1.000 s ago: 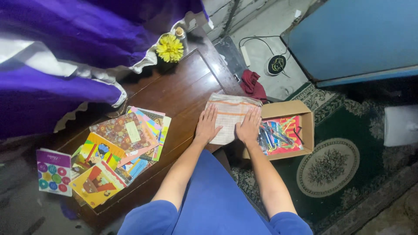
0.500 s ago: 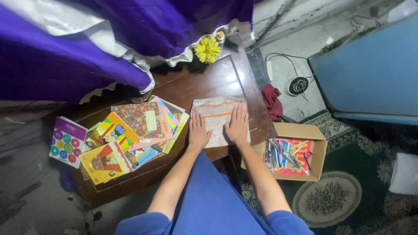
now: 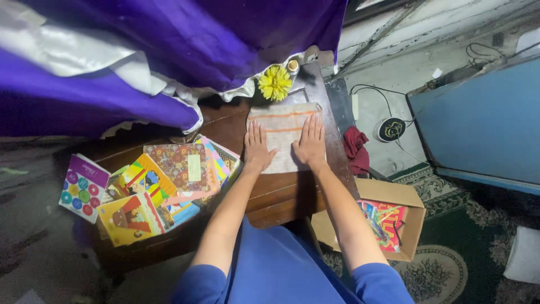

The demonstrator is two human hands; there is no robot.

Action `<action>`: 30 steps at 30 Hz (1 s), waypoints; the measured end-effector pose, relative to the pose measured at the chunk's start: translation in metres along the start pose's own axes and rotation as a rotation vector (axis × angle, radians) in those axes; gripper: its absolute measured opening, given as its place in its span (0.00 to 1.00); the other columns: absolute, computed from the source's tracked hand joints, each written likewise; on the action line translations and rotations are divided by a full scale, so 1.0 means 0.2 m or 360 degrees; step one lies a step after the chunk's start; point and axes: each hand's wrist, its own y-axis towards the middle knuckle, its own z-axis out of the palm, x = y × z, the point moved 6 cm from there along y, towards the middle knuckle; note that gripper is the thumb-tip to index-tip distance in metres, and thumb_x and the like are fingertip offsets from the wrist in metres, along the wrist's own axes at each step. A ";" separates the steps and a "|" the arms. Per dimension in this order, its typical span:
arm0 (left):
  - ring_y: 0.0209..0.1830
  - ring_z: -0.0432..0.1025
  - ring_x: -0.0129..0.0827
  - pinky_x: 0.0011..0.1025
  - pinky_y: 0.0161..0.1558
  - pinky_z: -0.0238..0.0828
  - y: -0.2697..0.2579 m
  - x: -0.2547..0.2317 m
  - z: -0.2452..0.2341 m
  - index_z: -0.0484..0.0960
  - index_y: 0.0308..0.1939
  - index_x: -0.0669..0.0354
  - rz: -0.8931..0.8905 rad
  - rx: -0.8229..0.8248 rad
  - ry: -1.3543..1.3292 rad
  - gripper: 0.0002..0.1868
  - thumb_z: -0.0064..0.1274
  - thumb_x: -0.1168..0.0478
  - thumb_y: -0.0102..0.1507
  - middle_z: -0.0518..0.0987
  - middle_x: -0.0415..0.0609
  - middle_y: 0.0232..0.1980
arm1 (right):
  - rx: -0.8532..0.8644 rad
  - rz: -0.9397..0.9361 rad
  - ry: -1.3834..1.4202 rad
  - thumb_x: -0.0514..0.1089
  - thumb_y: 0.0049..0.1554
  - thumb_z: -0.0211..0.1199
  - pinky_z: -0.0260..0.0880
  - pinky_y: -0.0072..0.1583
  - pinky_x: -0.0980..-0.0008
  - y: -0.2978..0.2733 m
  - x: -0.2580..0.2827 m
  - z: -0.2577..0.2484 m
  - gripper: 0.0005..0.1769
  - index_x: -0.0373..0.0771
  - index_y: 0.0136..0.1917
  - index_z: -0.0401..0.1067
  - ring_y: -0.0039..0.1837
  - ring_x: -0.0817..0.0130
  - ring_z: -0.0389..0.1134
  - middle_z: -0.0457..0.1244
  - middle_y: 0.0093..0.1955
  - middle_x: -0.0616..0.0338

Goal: The person organizes stationery items on a wooden table, moving pencils and small books into a cardboard box. They then repeatedly rub a striped cloth over the table surface.

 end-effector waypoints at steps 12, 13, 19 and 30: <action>0.85 0.28 0.49 0.48 0.80 0.24 0.29 0.03 -0.08 0.42 0.82 0.64 -0.0008 -0.0117 -0.0156 0.54 0.35 0.28 0.67 0.37 0.59 0.85 | -0.0021 -0.0105 -0.0042 0.60 0.60 0.50 0.30 0.82 0.48 0.36 -0.10 -0.13 0.52 0.24 0.83 0.39 0.87 0.43 0.31 0.32 0.86 0.34; 0.85 0.28 0.49 0.47 0.80 0.25 0.27 0.02 -0.08 0.42 0.82 0.65 0.0015 -0.0162 -0.0149 0.55 0.36 0.28 0.66 0.37 0.59 0.85 | -0.0085 -0.0100 -0.0042 0.59 0.60 0.50 0.31 0.82 0.48 0.31 -0.09 -0.14 0.51 0.24 0.82 0.40 0.86 0.42 0.33 0.34 0.86 0.34; 0.85 0.28 0.48 0.46 0.79 0.26 -0.06 -0.09 -0.01 0.42 0.81 0.66 0.0161 -0.0159 -0.0034 0.56 0.38 0.28 0.64 0.36 0.60 0.85 | -0.0298 -0.0032 0.0073 0.56 0.62 0.52 0.35 0.81 0.45 -0.20 -0.03 -0.20 0.45 0.22 0.80 0.47 0.85 0.39 0.38 0.40 0.84 0.31; 0.85 0.30 0.52 0.57 0.77 0.30 -0.69 -0.37 0.22 0.46 0.80 0.68 0.0597 -0.0037 0.0168 0.53 0.36 0.29 0.67 0.37 0.64 0.84 | -0.0238 0.0432 0.0182 0.56 0.61 0.55 0.37 0.79 0.41 -1.16 -0.05 -0.13 0.45 0.23 0.79 0.49 0.84 0.39 0.39 0.42 0.83 0.32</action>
